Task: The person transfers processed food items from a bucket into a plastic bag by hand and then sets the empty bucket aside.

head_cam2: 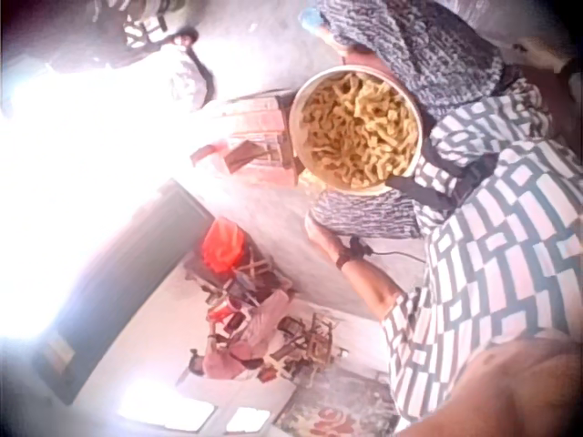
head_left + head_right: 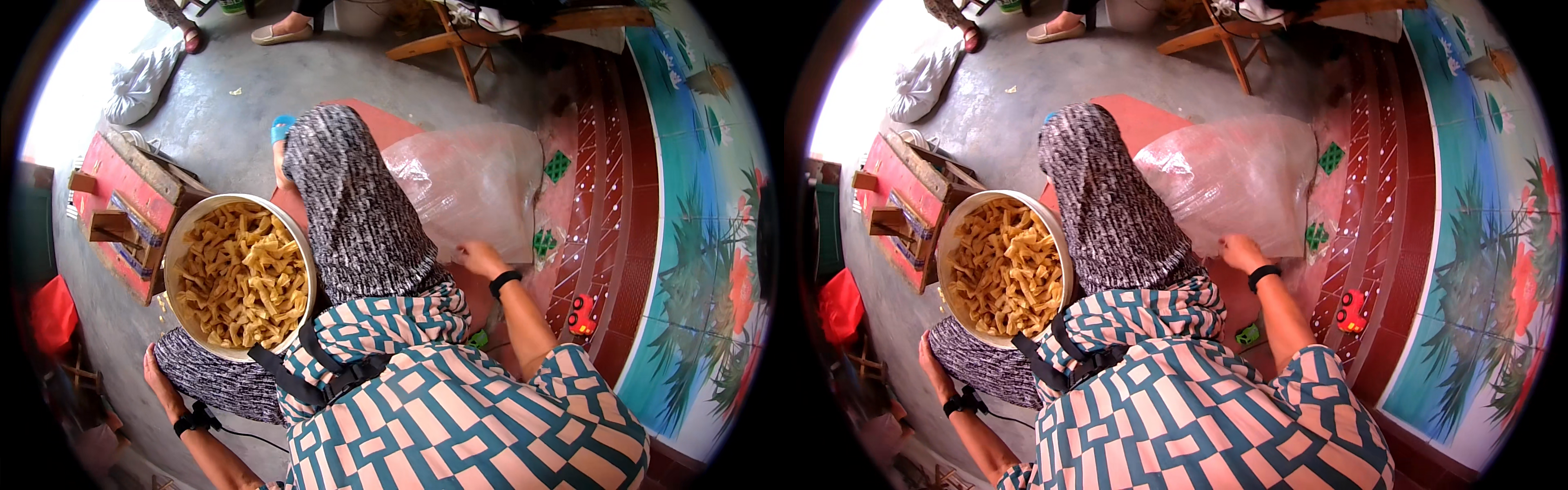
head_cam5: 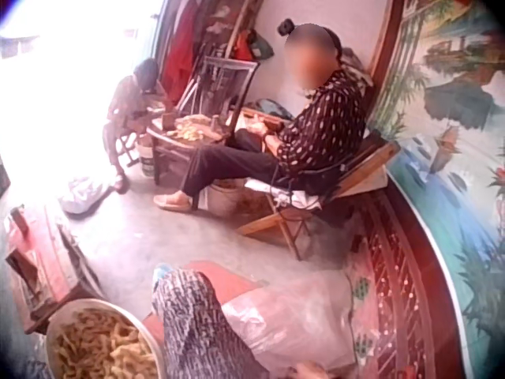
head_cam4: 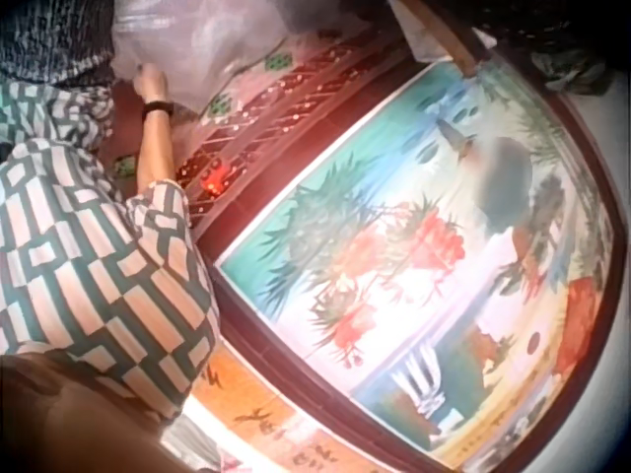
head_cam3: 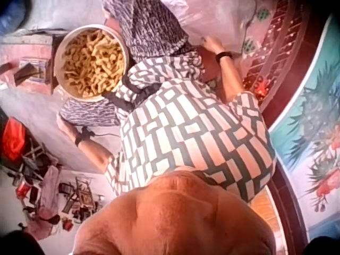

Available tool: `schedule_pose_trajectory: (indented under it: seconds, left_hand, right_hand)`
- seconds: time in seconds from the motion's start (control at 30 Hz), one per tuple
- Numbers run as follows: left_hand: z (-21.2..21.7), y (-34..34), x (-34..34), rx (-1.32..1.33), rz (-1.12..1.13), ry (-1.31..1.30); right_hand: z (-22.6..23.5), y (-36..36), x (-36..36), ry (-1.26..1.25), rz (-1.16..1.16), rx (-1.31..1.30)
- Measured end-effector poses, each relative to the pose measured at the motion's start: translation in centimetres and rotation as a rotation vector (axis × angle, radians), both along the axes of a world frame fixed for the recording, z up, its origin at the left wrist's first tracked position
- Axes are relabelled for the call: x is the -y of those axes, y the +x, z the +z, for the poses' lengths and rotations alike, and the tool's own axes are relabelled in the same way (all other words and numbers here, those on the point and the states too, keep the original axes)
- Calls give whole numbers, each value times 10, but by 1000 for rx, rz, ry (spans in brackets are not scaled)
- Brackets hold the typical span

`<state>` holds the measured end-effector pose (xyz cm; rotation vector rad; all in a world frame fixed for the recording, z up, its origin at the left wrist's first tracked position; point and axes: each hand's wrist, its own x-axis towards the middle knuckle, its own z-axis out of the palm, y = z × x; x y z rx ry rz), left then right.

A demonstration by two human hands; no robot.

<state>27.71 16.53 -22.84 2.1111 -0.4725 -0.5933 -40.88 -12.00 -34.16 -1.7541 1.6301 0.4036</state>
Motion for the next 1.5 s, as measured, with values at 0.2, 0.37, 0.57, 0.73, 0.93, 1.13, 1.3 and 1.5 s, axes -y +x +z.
schedule_pose_trajectory:
  seconds: [0.2,0.37,0.57,0.73,0.93,1.13,1.3,1.5]
  left_hand:
    - [3,-10,9,3,10,47]
    - [9,-8,-4,40,3,40]
    - [7,-16,10,87,61,67]
    - [15,-17,9,119,65,88]
    - [10,-17,14,116,76,100]
    - [6,-3,-4,206,-26,233]
    - [58,-69,55,575,-486,640]
    - [112,-175,166,200,-746,204]
  right_hand:
    - [-110,-49,-85,39,-431,86]
    - [-53,-9,-32,382,-1583,779]
    - [-119,-36,-2,162,-1743,901]
    - [-74,6,88,208,-1372,1363]
    - [44,60,198,247,-1146,1824]
    - [133,91,235,301,-905,2033]
    - [170,107,231,344,-880,2086]
    - [197,139,213,530,-723,2106]
